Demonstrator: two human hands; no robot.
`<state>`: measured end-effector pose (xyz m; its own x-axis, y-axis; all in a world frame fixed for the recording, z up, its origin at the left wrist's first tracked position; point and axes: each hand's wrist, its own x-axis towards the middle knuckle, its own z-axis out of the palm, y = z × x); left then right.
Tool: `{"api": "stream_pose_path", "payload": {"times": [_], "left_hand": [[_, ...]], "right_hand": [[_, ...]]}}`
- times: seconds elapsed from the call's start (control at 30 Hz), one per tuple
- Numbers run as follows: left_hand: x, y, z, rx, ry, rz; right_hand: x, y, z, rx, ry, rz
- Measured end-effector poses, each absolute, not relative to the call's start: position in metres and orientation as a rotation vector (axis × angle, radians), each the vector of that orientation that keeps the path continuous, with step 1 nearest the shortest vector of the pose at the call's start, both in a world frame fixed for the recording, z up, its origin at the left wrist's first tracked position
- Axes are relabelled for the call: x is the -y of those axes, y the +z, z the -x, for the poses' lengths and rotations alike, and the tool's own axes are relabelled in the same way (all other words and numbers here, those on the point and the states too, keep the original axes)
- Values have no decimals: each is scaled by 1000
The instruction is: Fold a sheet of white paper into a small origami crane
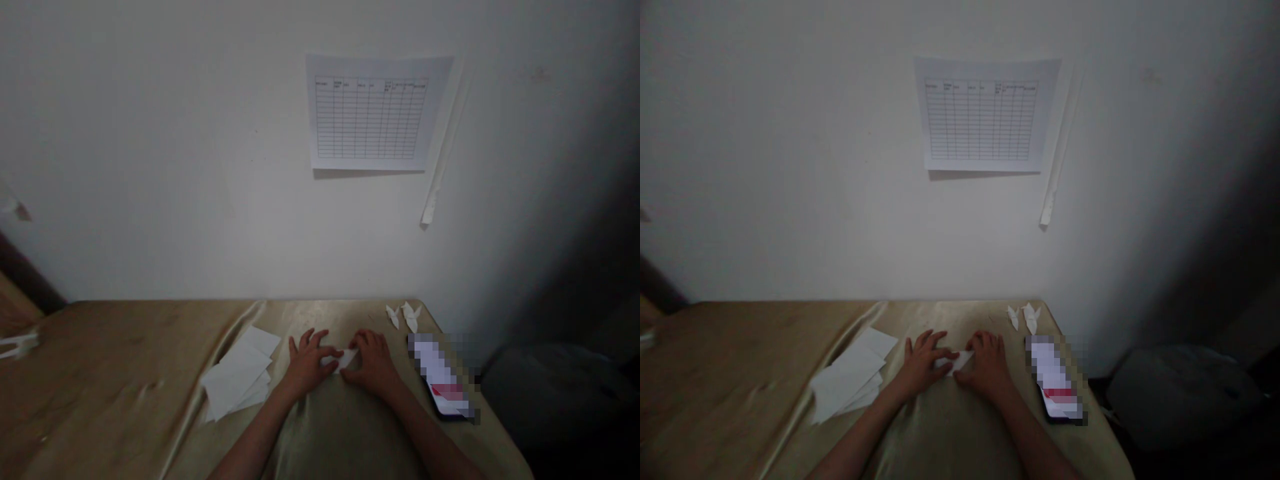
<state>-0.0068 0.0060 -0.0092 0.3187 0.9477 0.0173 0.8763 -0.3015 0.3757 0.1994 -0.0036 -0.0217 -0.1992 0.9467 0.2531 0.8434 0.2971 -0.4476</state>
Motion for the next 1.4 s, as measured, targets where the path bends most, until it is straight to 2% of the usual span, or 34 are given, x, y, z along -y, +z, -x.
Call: {"api": "stream_pose_path", "payload": {"times": [0.8,1.17,1.4], "left_hand": [[-6,2,15,-1553,285,-2308],[-6,1,17,-1543,381,-2317],[-10,-2,16,-1583,582,-2295]], "right_hand": [[-8,-21,-211,2100,337,1572],[-12,-23,-213,2068,357,1578],[-5,-18,-219,2086,417,1427]]}}
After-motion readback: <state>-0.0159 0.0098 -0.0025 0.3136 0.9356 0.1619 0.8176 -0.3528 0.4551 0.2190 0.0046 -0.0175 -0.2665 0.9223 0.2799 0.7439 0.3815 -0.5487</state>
